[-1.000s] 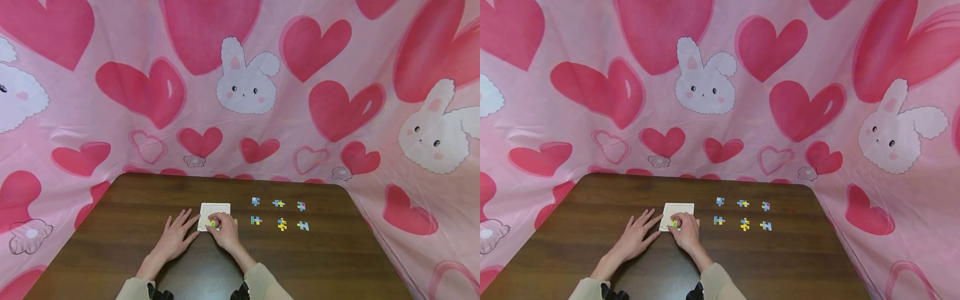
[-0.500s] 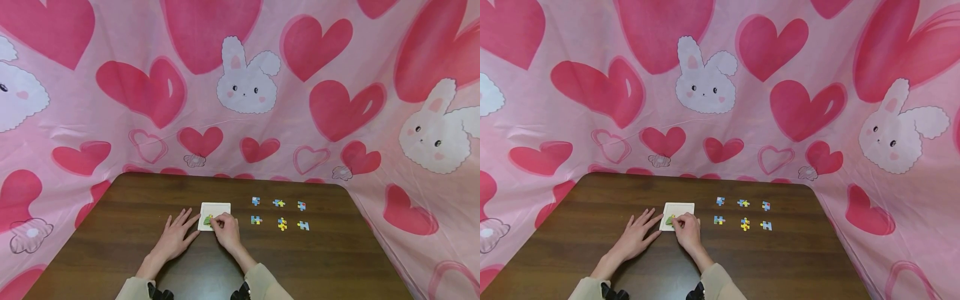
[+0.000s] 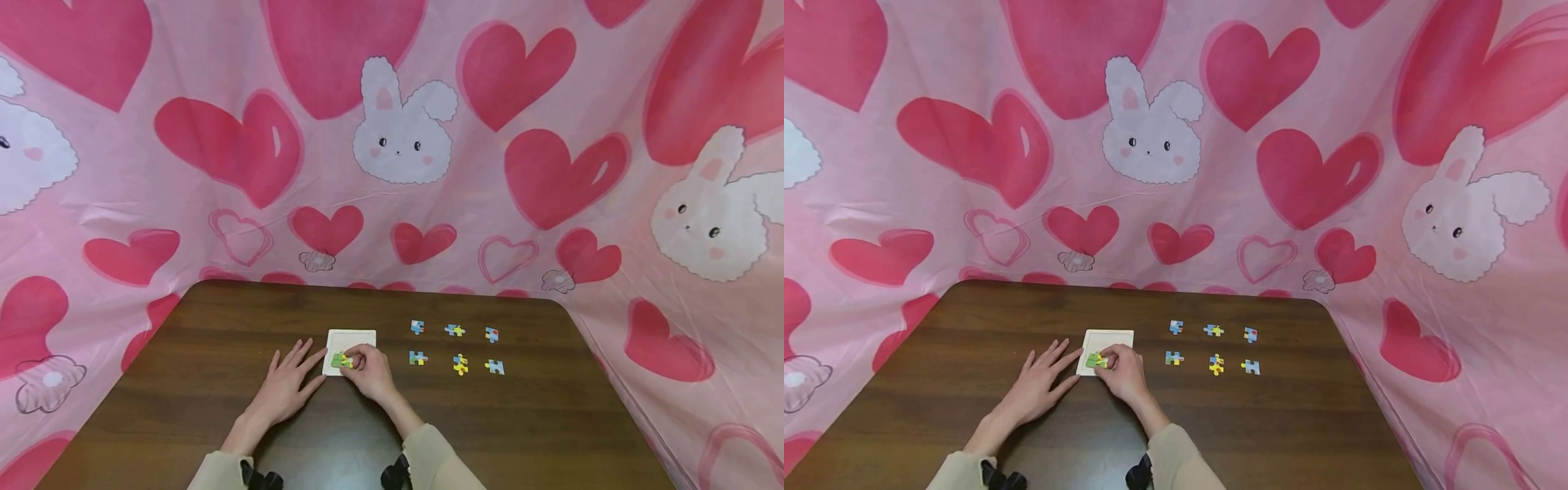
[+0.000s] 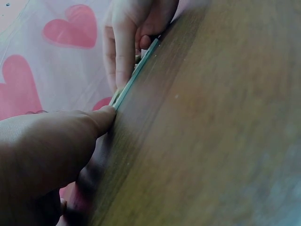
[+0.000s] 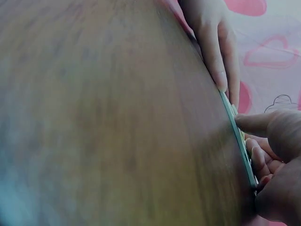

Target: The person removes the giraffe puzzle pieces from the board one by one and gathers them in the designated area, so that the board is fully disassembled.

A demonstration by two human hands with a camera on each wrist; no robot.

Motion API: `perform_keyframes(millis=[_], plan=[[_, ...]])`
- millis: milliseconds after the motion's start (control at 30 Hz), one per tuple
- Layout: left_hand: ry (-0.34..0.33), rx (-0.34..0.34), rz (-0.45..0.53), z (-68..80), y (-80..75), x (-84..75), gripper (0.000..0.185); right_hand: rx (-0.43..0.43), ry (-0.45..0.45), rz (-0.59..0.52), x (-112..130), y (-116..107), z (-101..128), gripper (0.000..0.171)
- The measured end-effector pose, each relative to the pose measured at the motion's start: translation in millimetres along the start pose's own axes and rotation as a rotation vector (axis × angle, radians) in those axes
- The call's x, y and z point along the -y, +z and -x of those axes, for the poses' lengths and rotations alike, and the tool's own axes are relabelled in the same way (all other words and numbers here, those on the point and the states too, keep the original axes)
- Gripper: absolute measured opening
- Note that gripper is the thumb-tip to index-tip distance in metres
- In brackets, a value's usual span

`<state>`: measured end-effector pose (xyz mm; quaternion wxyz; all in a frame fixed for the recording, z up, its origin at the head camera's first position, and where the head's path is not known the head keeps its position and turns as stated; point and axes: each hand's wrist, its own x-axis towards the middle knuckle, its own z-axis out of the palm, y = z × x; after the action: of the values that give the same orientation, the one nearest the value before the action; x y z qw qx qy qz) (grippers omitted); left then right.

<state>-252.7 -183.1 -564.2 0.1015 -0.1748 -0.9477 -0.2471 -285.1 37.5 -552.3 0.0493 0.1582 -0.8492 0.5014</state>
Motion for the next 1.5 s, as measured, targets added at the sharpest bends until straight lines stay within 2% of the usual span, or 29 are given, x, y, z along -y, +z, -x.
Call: perform_keyframes(millis=[300, 533, 800, 1133, 1500], plan=[[-0.068, 0.088, -0.028, 0.1, -9.9, -10.7, 0.055, -0.014, 0.035, 0.03, 1, 2, 2, 0.023], [-0.079, 0.104, -0.027, -0.2, -10.3, -11.1, 0.056, 0.019, 0.057, 0.006, 2, -2, 2, 0.024], [-0.087, 0.114, -0.025, -1.2, -9.2, -11.0, 0.057, 0.069, 0.016, -0.092, 7, -22, 0, 0.026], [-0.1, 0.135, -0.028, 0.0, -10.6, -9.1, 0.059, 0.083, 0.032, -0.099, 10, -51, 2, 0.026], [-0.101, 0.138, -0.028, -3.0, -11.1, -9.6, 0.06, 0.094, 0.04, -0.111, -2, -68, 7, 0.026]])
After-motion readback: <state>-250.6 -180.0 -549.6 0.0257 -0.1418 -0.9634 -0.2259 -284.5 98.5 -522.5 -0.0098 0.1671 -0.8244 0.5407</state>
